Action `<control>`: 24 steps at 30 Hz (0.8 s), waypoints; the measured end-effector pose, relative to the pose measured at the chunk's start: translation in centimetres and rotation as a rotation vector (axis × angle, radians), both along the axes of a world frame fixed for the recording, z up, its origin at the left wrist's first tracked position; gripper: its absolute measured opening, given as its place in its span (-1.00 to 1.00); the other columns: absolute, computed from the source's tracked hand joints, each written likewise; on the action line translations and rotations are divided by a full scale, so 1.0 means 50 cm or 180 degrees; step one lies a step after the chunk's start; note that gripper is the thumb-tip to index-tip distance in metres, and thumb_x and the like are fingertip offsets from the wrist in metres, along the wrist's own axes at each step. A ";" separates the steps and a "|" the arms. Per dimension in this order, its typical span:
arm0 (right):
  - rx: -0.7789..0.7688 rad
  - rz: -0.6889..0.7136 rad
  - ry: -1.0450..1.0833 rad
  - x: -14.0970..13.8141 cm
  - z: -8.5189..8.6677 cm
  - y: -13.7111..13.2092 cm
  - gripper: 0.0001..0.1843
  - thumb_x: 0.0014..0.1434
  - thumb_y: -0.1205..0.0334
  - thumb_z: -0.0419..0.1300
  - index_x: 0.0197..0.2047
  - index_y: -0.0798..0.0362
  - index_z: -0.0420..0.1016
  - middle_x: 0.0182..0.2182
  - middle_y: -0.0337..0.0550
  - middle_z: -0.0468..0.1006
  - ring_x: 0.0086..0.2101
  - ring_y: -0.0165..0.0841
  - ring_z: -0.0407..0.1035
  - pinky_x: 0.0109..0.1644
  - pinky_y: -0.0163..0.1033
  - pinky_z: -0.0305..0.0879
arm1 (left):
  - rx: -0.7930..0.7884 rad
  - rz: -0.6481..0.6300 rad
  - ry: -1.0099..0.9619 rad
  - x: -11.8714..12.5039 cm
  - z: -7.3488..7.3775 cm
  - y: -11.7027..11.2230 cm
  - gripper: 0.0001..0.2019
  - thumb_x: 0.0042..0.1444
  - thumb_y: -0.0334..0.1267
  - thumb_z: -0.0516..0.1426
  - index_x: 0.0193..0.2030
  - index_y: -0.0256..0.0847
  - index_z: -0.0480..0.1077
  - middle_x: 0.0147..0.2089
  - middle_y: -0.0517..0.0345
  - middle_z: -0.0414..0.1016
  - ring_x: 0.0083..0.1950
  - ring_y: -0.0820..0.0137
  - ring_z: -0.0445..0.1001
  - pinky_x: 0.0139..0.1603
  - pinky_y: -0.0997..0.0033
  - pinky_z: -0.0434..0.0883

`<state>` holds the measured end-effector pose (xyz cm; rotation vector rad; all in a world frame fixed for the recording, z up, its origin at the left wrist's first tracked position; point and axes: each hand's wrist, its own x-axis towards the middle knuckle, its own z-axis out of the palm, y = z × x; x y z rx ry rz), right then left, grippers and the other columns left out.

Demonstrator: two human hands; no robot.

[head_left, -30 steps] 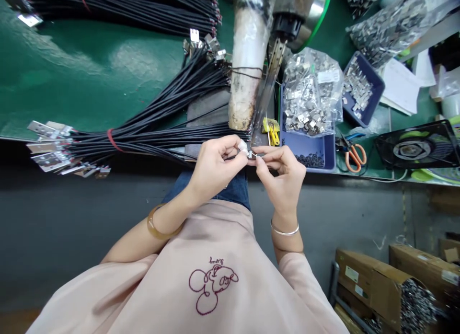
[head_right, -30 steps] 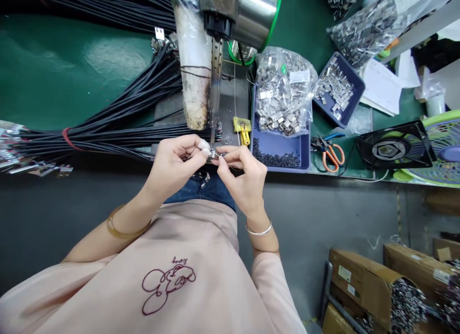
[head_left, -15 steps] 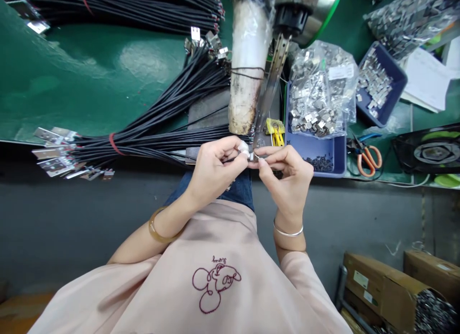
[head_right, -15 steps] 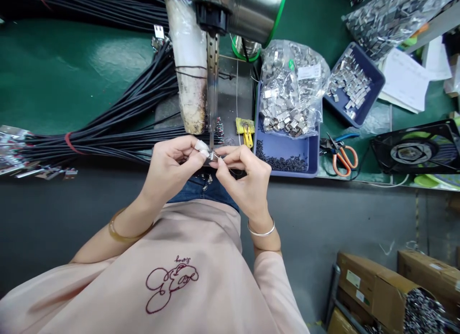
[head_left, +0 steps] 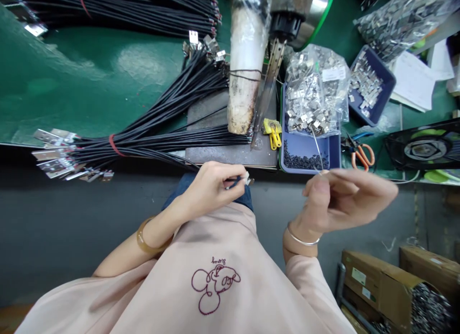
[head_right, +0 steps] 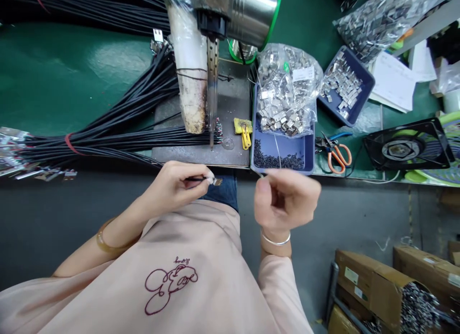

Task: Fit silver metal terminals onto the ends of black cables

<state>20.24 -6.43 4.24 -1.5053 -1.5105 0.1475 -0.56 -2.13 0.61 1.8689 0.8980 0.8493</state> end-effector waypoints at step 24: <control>-0.0241 -0.0521 -0.1458 0.131 -0.039 0.135 -0.72 0.39 -0.01 0.02 -0.17 -0.01 0.40 -0.31 -0.08 0.59 -0.35 -0.25 0.53 -0.32 -0.12 0.44 | 0.2019 0.0843 0.1348 -0.031 -0.046 0.060 -0.76 0.33 -0.34 0.07 -0.25 -0.21 0.57 -0.25 -0.06 0.49 -0.21 0.17 0.35 -0.22 0.19 0.30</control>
